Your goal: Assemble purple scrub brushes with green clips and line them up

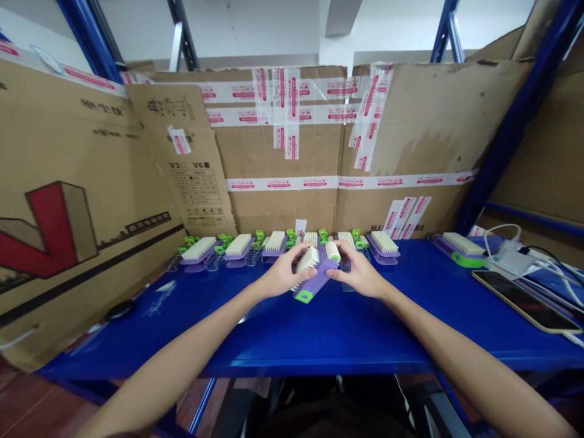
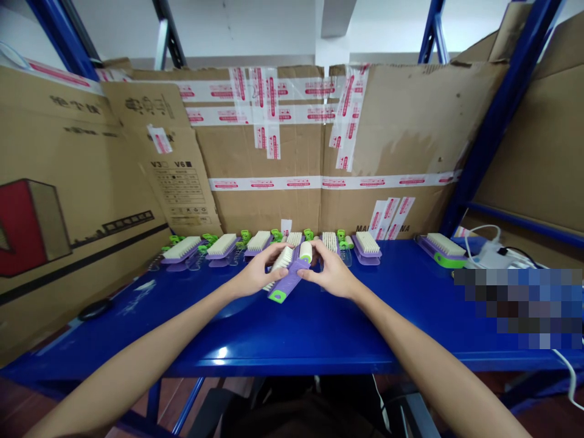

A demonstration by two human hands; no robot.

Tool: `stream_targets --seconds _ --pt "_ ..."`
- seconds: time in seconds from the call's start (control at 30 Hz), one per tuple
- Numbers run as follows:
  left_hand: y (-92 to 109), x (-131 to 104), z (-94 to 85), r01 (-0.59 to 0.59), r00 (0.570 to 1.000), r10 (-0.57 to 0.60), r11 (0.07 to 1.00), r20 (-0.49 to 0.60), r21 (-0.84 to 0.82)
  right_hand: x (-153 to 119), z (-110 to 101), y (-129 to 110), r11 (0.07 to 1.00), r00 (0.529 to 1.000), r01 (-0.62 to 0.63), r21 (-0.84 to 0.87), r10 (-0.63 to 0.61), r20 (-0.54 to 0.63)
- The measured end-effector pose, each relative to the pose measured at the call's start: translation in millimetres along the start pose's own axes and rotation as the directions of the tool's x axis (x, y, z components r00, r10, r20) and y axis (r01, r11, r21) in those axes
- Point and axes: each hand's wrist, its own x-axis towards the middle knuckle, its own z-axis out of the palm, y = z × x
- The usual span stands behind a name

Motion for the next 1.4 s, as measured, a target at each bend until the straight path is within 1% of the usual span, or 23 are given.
stream_targets --seconds 0.1,0.2,0.33,0.43,0.53,0.6,0.7,0.83,0.9,0.97,1.03,1.1,1.17,1.23,1.4 --pt "0.4 0.8 -1.3 0.047 0.996 -0.039 0.995 0.085 -0.092 0.5 -0.5 -2.8 0.999 0.999 -0.001 0.049 -0.001 0.036" --pt "-3.9 0.2 -2.1 0.168 0.975 -0.140 0.972 0.171 -0.162 0.8 0.0 -2.8 0.994 0.996 0.011 0.112 -0.021 0.084" --pt "-9.6 -2.3 -2.8 0.335 0.934 -0.270 0.890 0.233 -0.311 1.4 1.2 -1.4 0.981 0.995 0.003 0.193 -0.022 0.097" --pt "-10.2 -4.3 -4.9 0.416 0.898 -0.306 0.826 0.318 -0.380 1.7 3.0 -1.0 0.971 0.995 -0.003 0.239 -0.021 0.096" --pt "-9.5 -5.7 -7.2 0.442 0.885 -0.314 0.796 0.342 -0.414 1.2 4.6 -0.6 0.966 0.993 0.010 0.259 -0.039 0.110" --pt "-9.7 -5.6 -8.0 0.434 0.894 -0.326 0.797 0.307 -0.420 0.7 5.0 0.3 0.969 0.993 0.015 0.248 -0.044 0.112" --pt "-11.1 -3.1 -7.6 0.381 0.924 -0.329 0.831 0.194 -0.405 0.5 5.0 2.5 0.977 0.995 0.013 0.212 -0.034 0.095" --pt "-13.9 3.1 -4.7 0.264 0.960 -0.278 0.883 0.021 -0.388 1.7 6.3 4.8 0.990 0.999 0.020 0.140 -0.026 0.045" --pt "-15.2 5.8 -3.2 0.206 0.967 -0.246 0.909 -0.069 -0.361 2.4 7.9 4.9 0.997 0.999 0.042 0.070 -0.044 0.029" --pt "-16.2 7.6 -1.9 0.155 0.971 -0.201 0.941 -0.129 -0.300 2.4 9.4 4.3 0.997 0.997 0.068 -0.021 -0.067 0.025" --pt "-16.8 8.2 -0.4 0.111 0.979 -0.146 0.968 -0.145 -0.227 1.8 10.3 3.6 0.984 0.996 0.090 -0.155 -0.088 0.018" --pt "-17.0 7.7 1.6 0.081 0.987 -0.104 0.981 -0.126 -0.176 0.9 10.4 2.6 0.947 0.994 0.106 -0.302 -0.108 0.009" --pt "-16.8 6.3 3.7 0.067 0.991 -0.082 0.988 -0.101 -0.141 0.0 10.0 1.5 0.910 0.993 0.106 -0.400 -0.116 -0.002" --pt "-16.3 4.6 5.4 0.064 0.994 -0.074 0.992 -0.084 -0.112 -0.4 9.5 0.4 0.897 0.994 0.093 -0.431 -0.110 -0.013" --pt "-15.0 2.7 6.3 0.062 0.995 -0.069 0.993 -0.067 -0.099 -0.8 9.5 -0.3 0.913 0.993 0.096 -0.396 -0.117 -0.030"
